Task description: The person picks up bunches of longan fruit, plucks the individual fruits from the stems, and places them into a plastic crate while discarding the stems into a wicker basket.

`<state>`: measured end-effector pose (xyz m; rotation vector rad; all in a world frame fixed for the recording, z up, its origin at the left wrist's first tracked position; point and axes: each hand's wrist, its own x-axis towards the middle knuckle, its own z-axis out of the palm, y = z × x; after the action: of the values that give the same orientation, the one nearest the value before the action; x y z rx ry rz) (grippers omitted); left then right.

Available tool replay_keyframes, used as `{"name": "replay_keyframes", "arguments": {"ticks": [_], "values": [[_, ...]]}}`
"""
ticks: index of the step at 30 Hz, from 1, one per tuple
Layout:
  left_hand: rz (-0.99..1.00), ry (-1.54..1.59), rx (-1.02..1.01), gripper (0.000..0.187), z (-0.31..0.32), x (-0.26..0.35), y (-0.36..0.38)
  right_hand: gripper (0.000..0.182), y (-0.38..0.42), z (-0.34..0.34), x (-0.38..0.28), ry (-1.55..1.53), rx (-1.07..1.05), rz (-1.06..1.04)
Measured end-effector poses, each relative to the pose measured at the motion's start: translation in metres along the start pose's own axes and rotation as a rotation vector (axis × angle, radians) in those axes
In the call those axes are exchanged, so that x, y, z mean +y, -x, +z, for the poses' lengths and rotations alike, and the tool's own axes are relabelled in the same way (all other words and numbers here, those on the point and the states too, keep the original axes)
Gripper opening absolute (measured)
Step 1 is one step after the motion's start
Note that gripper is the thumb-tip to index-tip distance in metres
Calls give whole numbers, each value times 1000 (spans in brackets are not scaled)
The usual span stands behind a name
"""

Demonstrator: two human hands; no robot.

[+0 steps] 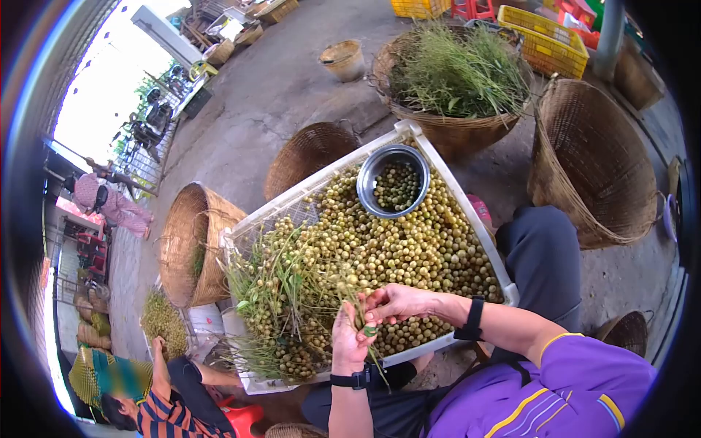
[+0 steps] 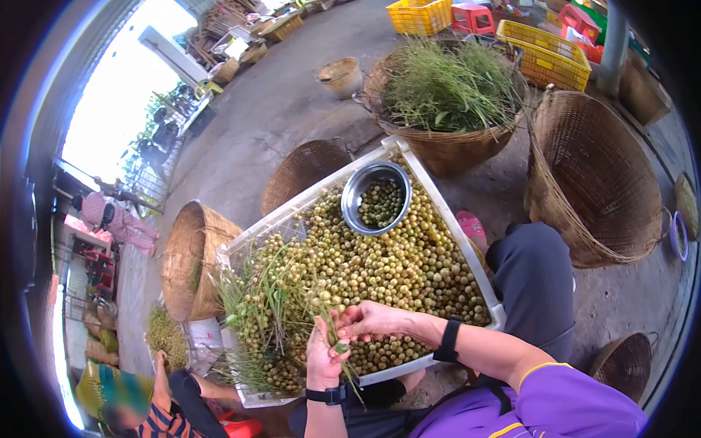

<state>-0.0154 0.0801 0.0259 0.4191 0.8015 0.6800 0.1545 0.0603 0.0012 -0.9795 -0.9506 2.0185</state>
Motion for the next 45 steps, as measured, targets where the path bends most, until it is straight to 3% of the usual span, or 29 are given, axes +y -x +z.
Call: {"name": "replay_keyframes", "arguments": {"ticks": [9,14,19,21,24,27,29,34,35,39,41,45], "values": [[-1,-84,-40,20,5,0,1,14,3,2,1,-10,66,67],[-21,-232,54,20,13,5,6,10,5,7,-7,24,118,69],[47,-229,-39,24,10,-1,-1,11,8,9,-18,-5,135,89],[67,-229,-39,30,7,-4,-3,13,4,4,-7,-76,56,-10],[116,-181,-125,29,10,-2,-1,12,2,6,0,-35,167,3],[206,-230,-23,26,13,-9,-2,11,-3,3,17,71,224,-129],[154,-392,70,24,18,-2,1,11,3,8,10,-21,203,-126],[186,-296,108,22,9,-18,0,13,-2,8,24,-15,125,-311],[187,-267,133,20,8,-21,0,13,3,7,22,-39,83,-240],[184,-237,123,19,5,-26,-3,13,3,1,27,166,58,-354],[156,-238,125,20,5,-25,-2,18,11,0,10,636,154,-208],[103,-241,41,22,7,-27,-4,26,6,-6,18,599,131,-306]]}}
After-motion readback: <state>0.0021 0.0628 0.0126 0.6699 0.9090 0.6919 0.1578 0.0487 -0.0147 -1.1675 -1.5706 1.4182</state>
